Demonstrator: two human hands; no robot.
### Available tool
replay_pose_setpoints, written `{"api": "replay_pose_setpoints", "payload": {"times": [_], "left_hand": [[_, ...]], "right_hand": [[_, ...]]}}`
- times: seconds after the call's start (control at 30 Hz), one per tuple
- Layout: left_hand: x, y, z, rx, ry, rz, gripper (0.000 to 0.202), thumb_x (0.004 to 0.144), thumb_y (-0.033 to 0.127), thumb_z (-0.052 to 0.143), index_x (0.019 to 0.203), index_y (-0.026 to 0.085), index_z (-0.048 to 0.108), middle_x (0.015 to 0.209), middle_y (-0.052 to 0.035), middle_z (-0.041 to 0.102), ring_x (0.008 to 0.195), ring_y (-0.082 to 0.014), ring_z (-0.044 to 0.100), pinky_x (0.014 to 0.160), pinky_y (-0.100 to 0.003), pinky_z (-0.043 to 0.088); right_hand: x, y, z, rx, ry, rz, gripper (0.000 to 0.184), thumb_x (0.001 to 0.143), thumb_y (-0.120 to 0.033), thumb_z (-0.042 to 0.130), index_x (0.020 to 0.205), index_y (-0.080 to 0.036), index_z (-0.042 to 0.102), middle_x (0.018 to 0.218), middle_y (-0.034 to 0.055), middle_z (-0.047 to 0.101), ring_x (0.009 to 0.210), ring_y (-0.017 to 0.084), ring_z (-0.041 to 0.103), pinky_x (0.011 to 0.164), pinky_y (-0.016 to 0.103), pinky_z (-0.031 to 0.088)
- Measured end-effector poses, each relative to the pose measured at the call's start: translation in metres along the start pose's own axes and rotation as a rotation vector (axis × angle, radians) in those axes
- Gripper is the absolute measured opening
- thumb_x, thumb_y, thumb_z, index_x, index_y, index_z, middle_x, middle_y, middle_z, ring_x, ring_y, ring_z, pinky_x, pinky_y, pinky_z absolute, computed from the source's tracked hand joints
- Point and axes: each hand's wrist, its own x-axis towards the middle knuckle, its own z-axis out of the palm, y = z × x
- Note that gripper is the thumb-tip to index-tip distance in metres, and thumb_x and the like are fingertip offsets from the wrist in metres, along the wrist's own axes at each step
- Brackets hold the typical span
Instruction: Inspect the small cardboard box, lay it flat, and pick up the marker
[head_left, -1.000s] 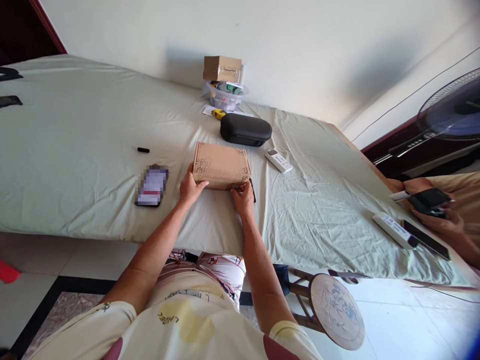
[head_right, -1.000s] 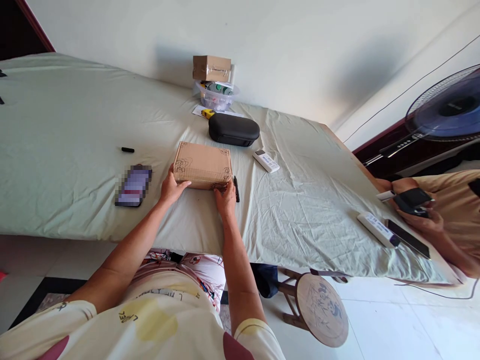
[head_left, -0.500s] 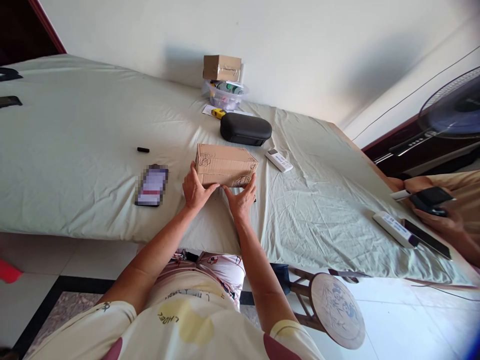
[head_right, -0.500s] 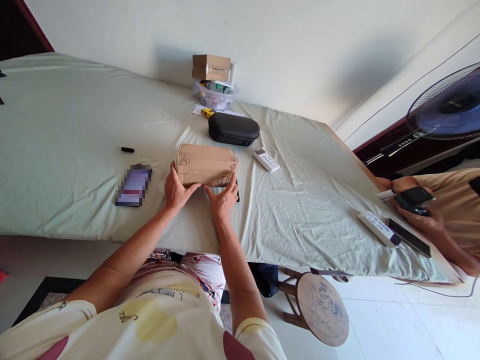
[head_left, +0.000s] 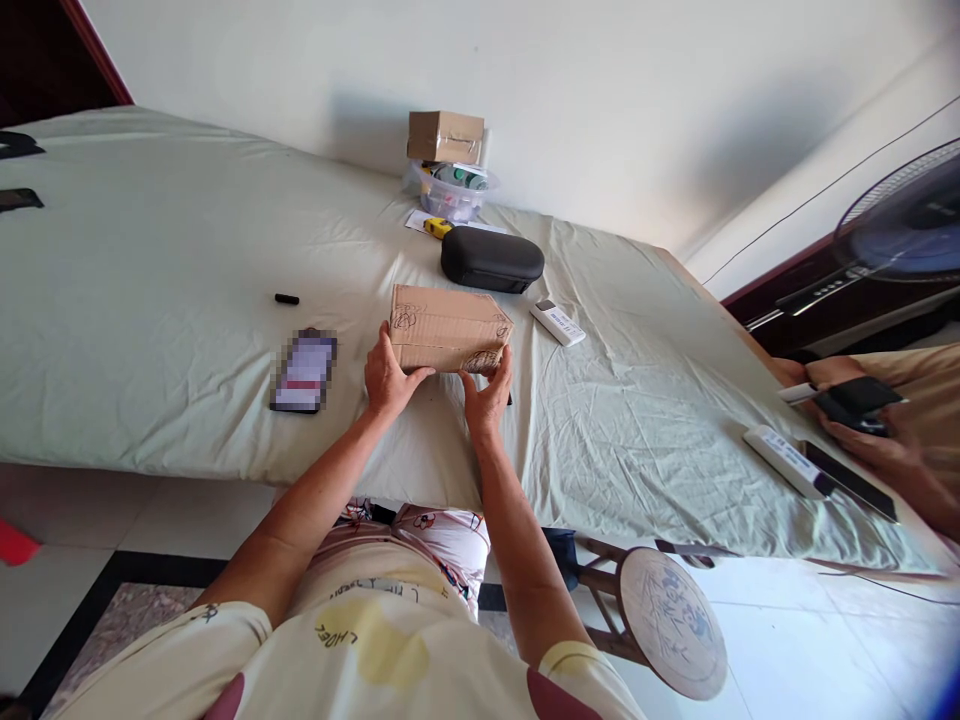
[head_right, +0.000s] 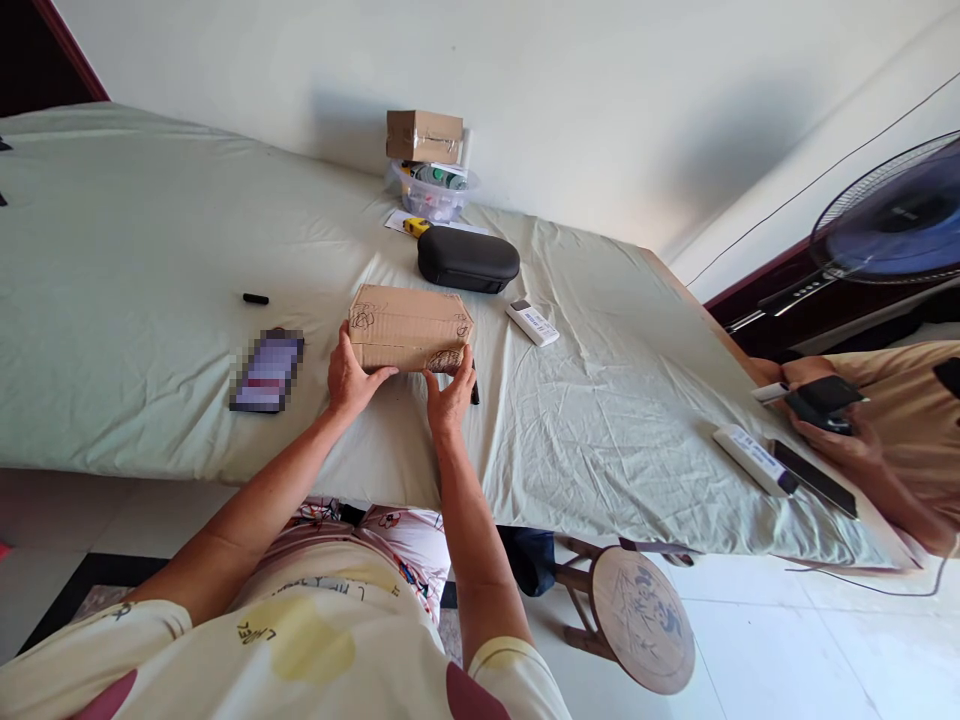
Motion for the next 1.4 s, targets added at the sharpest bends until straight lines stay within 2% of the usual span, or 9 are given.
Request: {"api": "replay_pose_setpoints", "payload": {"times": [0.23,0.43,0.6,0.73,0.97,1.07,1.2,1.3,1.4], "left_hand": [[0.005,-0.008,-0.001,-0.07,0.006,0.006,0.118,0.069,0.049,0.097,0.161,0.022,0.03,0.159,-0.0232,0.049,0.138,-0.0429,0.057,0.113,-0.054,0.049],[0.009,-0.01,-0.005,-0.119,0.009,-0.014,0.097,0.08,0.056,0.086,0.157,0.021,0.039,0.152,-0.0208,0.056,0.136,-0.0396,0.056,0.113,-0.052,0.047],[0.01,-0.012,-0.009,-0.139,0.114,0.017,0.073,0.092,0.068,0.067,0.145,0.019,0.055,0.13,-0.0174,0.068,0.12,-0.032,0.063,0.104,-0.044,0.052],[0.012,-0.011,-0.015,-0.183,0.23,0.078,0.062,0.101,0.069,0.046,0.128,0.017,0.066,0.112,-0.0139,0.07,0.106,-0.026,0.065,0.097,-0.039,0.052],[0.015,-0.002,-0.024,-0.272,0.37,0.153,0.061,0.099,0.074,0.044,0.107,0.019,0.07,0.091,-0.007,0.067,0.084,-0.0189,0.062,0.083,-0.031,0.051],[0.015,-0.003,-0.023,-0.27,0.362,0.137,0.065,0.101,0.075,0.04,0.113,0.018,0.069,0.098,-0.009,0.068,0.091,-0.0199,0.064,0.088,-0.031,0.052],[0.012,-0.004,-0.014,-0.181,0.29,0.153,0.077,0.102,0.073,0.037,0.148,0.013,0.051,0.129,-0.0201,0.066,0.116,-0.0263,0.065,0.104,-0.038,0.051],[0.008,-0.004,-0.008,-0.09,0.15,0.225,0.082,0.102,0.073,0.035,0.159,0.015,0.041,0.154,-0.024,0.051,0.142,-0.0322,0.052,0.12,-0.046,0.042],[0.004,-0.005,-0.006,-0.048,0.068,0.243,0.081,0.102,0.074,0.034,0.159,0.017,0.044,0.168,-0.0234,0.034,0.158,-0.0372,0.034,0.128,-0.054,0.031]], "right_hand": [[0.007,0.007,-0.002,0.15,0.054,0.025,0.066,0.095,-0.039,0.056,0.158,-0.026,0.042,0.099,0.0035,0.067,0.09,0.019,0.066,0.088,0.037,0.055],[0.009,-0.003,-0.006,0.193,0.135,0.043,0.05,0.096,-0.042,0.053,0.142,-0.025,0.056,0.087,-0.0007,0.065,0.079,0.015,0.064,0.079,0.032,0.053],[0.01,-0.012,-0.011,0.281,0.2,0.025,0.041,0.098,-0.053,0.054,0.123,-0.023,0.065,0.086,0.0004,0.061,0.075,0.014,0.061,0.075,0.031,0.055],[0.01,-0.016,-0.018,0.307,0.233,-0.034,0.038,0.098,-0.057,0.056,0.103,-0.021,0.067,0.092,0.0038,0.065,0.08,0.016,0.064,0.076,0.033,0.055],[0.009,-0.022,-0.025,0.391,0.214,-0.079,0.035,0.099,-0.054,0.061,0.103,-0.021,0.07,0.091,0.0032,0.067,0.081,0.017,0.066,0.077,0.034,0.057],[0.009,-0.023,-0.025,0.412,0.198,-0.067,0.036,0.097,-0.055,0.063,0.103,-0.021,0.071,0.092,0.0041,0.069,0.084,0.018,0.068,0.078,0.035,0.057],[0.008,-0.02,-0.022,0.42,0.158,-0.004,0.042,0.095,-0.06,0.063,0.104,-0.02,0.071,0.092,0.0051,0.071,0.083,0.019,0.069,0.077,0.036,0.059],[0.005,-0.019,-0.02,0.418,0.119,0.001,0.044,0.095,-0.061,0.063,0.106,-0.019,0.072,0.094,0.0066,0.073,0.084,0.02,0.07,0.078,0.037,0.06],[0.001,-0.02,-0.018,0.408,0.06,-0.037,0.043,0.098,-0.058,0.06,0.111,-0.02,0.073,0.103,0.009,0.075,0.089,0.021,0.072,0.081,0.038,0.062]]}}
